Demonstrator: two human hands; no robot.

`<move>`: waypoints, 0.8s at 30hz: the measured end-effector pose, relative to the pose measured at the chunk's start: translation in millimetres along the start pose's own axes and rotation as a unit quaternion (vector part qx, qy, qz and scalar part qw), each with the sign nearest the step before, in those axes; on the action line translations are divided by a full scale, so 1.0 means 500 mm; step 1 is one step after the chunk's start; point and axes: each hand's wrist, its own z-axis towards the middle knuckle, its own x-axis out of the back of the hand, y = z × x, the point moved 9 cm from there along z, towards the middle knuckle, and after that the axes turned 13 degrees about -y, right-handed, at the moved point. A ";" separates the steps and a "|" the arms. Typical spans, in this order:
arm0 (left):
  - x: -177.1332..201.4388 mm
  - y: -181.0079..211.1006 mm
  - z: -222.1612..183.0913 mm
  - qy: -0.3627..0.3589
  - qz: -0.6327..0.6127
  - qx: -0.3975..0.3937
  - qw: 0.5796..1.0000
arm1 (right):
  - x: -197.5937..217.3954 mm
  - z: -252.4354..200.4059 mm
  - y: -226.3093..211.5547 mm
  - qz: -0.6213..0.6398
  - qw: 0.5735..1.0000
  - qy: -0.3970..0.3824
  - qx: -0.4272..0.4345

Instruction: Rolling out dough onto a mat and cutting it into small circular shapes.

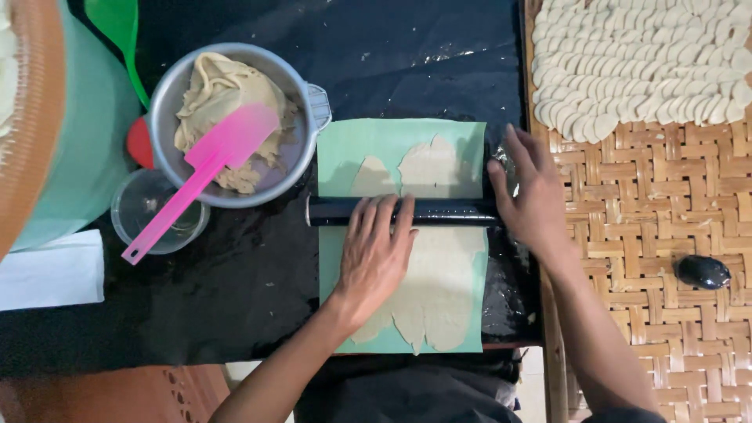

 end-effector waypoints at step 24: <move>0.083 -0.079 -0.042 0.111 -0.021 0.050 0.992 | -0.067 0.031 -0.103 -0.007 0.999 0.022 0.022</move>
